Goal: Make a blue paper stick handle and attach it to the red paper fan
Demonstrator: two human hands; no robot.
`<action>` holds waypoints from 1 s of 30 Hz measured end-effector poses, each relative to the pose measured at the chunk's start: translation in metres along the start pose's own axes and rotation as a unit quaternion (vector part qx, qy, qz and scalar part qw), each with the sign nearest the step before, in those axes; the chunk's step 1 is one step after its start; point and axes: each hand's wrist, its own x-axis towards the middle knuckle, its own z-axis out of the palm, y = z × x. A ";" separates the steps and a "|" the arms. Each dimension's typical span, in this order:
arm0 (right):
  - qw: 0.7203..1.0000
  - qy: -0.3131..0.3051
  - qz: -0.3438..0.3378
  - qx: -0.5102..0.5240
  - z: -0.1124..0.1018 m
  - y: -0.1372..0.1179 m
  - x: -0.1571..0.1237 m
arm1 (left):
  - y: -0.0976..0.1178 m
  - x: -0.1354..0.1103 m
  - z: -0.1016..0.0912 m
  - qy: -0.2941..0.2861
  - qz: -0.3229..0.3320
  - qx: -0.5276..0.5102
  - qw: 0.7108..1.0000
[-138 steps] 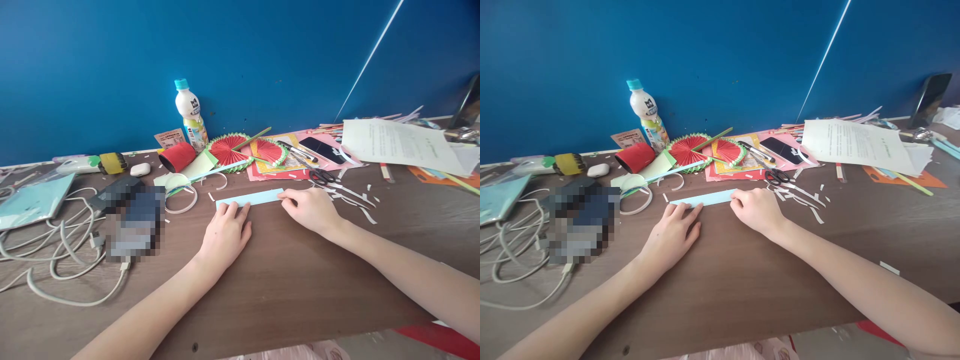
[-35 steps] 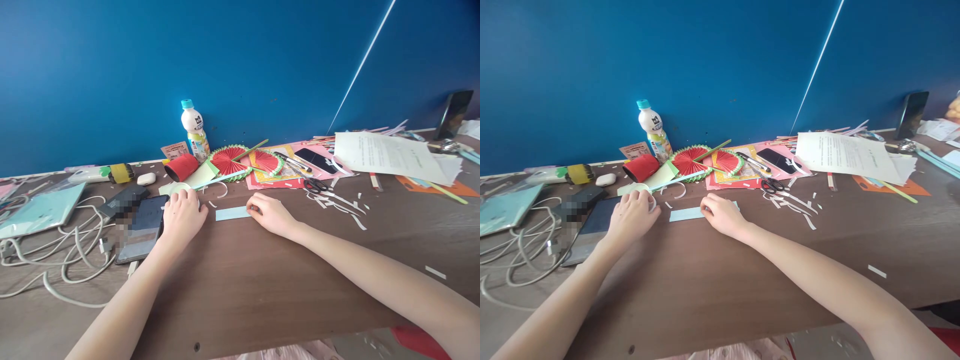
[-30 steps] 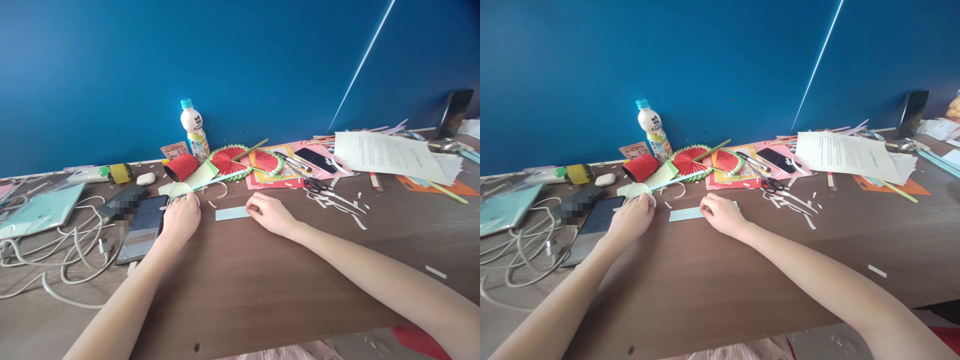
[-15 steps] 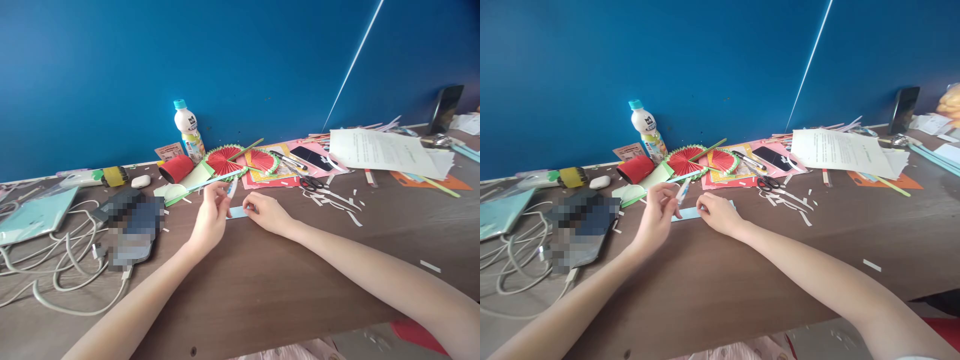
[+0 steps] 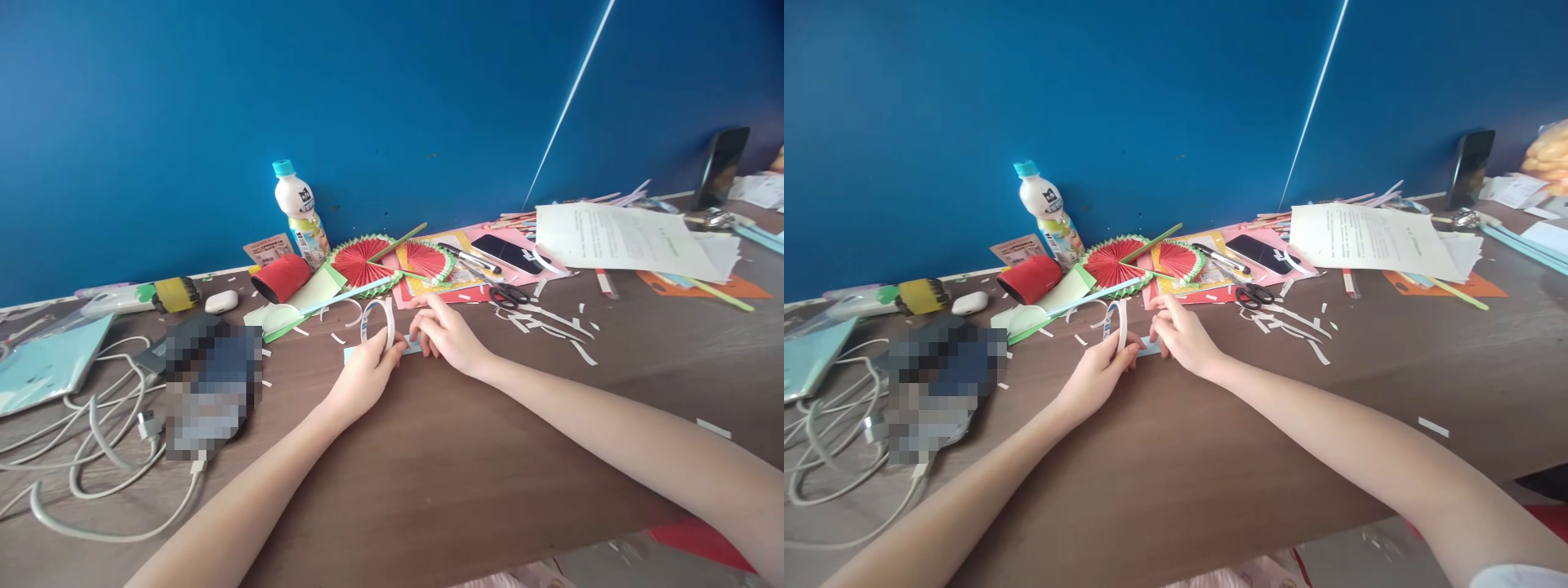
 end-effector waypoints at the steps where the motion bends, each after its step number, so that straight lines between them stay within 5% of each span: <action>1: 1.000 0.000 -0.002 0.021 -0.001 0.000 0.000 | 0.001 0.000 -0.001 -0.005 -0.001 0.004 1.000; 11: 0.995 0.005 -0.092 0.029 0.006 -0.007 0.009 | 0.001 0.002 0.000 -0.028 0.005 0.068 0.997; 17: 0.986 0.076 -0.148 -0.008 -0.003 -0.016 0.013 | -0.004 0.001 0.003 0.003 0.008 0.013 1.000; 22: 0.987 0.061 -0.147 0.013 -0.007 -0.024 0.011 | -0.010 0.000 0.005 0.057 0.036 -0.085 0.994; 30: 0.987 0.070 -0.124 -0.073 -0.018 -0.032 0.014 | -0.007 -0.003 0.001 -0.001 0.055 -0.051 0.997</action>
